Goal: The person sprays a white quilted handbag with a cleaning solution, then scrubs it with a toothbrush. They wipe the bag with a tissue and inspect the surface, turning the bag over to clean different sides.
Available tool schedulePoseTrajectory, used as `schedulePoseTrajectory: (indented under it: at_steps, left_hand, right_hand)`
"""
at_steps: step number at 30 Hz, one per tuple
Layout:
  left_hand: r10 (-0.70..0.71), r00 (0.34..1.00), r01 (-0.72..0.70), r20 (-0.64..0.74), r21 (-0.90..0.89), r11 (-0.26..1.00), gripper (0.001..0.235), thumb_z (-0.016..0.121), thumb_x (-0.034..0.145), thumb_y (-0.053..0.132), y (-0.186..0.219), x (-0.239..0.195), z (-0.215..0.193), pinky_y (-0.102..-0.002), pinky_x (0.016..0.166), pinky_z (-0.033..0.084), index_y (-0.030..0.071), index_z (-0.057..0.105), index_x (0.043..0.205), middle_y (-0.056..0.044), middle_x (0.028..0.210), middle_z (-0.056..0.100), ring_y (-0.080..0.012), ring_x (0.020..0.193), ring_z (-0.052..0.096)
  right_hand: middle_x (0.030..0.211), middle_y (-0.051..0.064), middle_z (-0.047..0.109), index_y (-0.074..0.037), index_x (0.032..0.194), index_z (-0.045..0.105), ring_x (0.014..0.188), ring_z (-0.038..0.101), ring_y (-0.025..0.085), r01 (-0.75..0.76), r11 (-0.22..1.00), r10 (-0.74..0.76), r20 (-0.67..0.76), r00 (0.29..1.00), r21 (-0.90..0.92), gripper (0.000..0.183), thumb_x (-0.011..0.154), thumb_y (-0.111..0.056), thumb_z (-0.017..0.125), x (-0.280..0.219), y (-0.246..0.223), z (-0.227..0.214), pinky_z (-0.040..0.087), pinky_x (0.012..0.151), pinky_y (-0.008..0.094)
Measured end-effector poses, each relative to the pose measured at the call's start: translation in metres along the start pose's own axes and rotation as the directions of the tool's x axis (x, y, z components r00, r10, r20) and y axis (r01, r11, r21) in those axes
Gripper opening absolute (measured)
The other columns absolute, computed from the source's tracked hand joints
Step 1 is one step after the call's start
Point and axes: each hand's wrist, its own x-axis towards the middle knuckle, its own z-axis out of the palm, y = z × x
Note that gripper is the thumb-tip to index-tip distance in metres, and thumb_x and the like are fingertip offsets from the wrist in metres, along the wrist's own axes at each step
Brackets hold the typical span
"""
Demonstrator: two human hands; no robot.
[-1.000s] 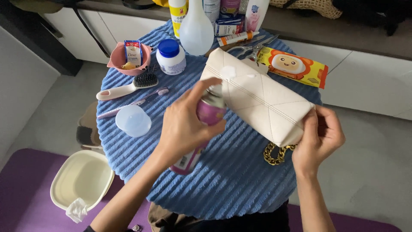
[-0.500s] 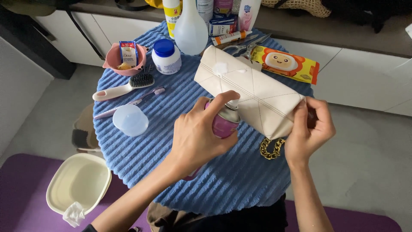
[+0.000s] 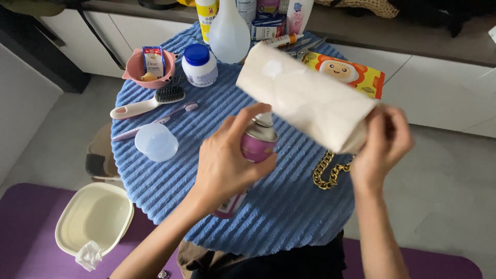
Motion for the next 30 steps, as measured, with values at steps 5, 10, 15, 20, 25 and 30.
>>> schedulePoseTrajectory:
  at_steps: [5, 10, 15, 20, 25, 30]
  left_hand:
    - [-0.018, 0.993, 0.009, -0.116, -0.073, 0.997, 0.063, 0.073, 0.074, 0.035, -0.001, 0.002, -0.003, -0.040, 0.068, 0.054, 0.030, 0.052, 0.132, -0.003, 0.112, 0.071, -0.0219, 0.078, 0.069]
    - [0.003, 0.976, -0.024, -0.219, -0.094, 0.995, 0.062, 0.074, 0.074, 0.035, -0.001, 0.010, -0.002, -0.042, 0.076, 0.053, 0.028, 0.052, 0.132, -0.003, 0.117, 0.071, -0.0239, 0.093, 0.071]
    - [0.086, 0.974, -0.092, -0.210, -0.019, 0.996, 0.063, 0.075, 0.076, 0.034, 0.005, 0.018, 0.000, -0.042, 0.073, 0.056, 0.032, 0.050, 0.134, -0.002, 0.113, 0.068, -0.0229, 0.088, 0.071]
    - [0.112, 0.988, -0.115, -0.106, -0.022, 0.993, 0.060, 0.072, 0.077, 0.036, 0.020, 0.023, 0.011, -0.043, 0.062, 0.057, 0.032, 0.050, 0.133, -0.004, 0.105, 0.066, -0.0233, 0.075, 0.070]
    - [0.096, 0.992, -0.098, -0.076, -0.024, 0.995, 0.061, 0.068, 0.074, 0.038, 0.028, 0.027, 0.023, -0.044, 0.058, 0.054, 0.034, 0.051, 0.132, -0.001, 0.101, 0.064, -0.0263, 0.072, 0.068]
    - [0.060, 0.996, -0.062, -0.070, -0.027, 0.998, 0.063, 0.070, 0.073, 0.037, 0.027, 0.032, 0.025, -0.046, 0.062, 0.054, 0.034, 0.050, 0.133, -0.002, 0.097, 0.062, -0.0292, 0.073, 0.069]
  right_hand:
    - [0.085, -0.003, 0.058, -0.009, 0.090, 0.061, 0.084, 0.053, 0.006, -0.049, 0.972, 0.046, 0.017, 0.999, 0.228, 0.013, 0.102, -0.012, 0.061, 0.046, 0.021, -0.018, 0.041, 0.076, 0.026]
    - [0.076, -0.008, 0.046, -0.010, 0.079, 0.054, 0.079, 0.043, 0.006, -0.115, 0.973, 0.128, -0.052, 0.990, 0.199, 0.027, 0.106, -0.008, 0.062, 0.055, -0.003, -0.020, 0.038, 0.074, 0.026]
    - [0.086, -0.004, 0.058, -0.007, 0.094, 0.064, 0.084, 0.050, 0.006, -0.039, 0.995, 0.044, -0.048, 0.998, 0.091, 0.013, 0.105, -0.015, 0.062, 0.042, 0.006, -0.018, 0.039, 0.075, 0.026]
    - [0.084, -0.004, 0.058, -0.007, 0.088, 0.061, 0.084, 0.050, 0.005, -0.067, 0.993, 0.073, -0.055, 0.996, 0.101, 0.016, 0.103, -0.013, 0.063, 0.029, -0.011, -0.001, 0.043, 0.075, 0.025]
    - [0.087, -0.003, 0.062, -0.007, 0.092, 0.064, 0.086, 0.056, 0.008, -0.061, 0.995, 0.066, -0.056, 0.996, 0.077, 0.015, 0.103, -0.016, 0.064, 0.027, -0.014, 0.001, 0.047, 0.077, 0.026]
    - [0.095, 0.000, 0.065, -0.007, 0.099, 0.065, 0.093, 0.061, 0.009, -0.012, 0.995, 0.010, 0.019, 1.000, 0.098, 0.016, 0.106, -0.021, 0.066, 0.027, -0.012, -0.003, 0.055, 0.082, 0.028]
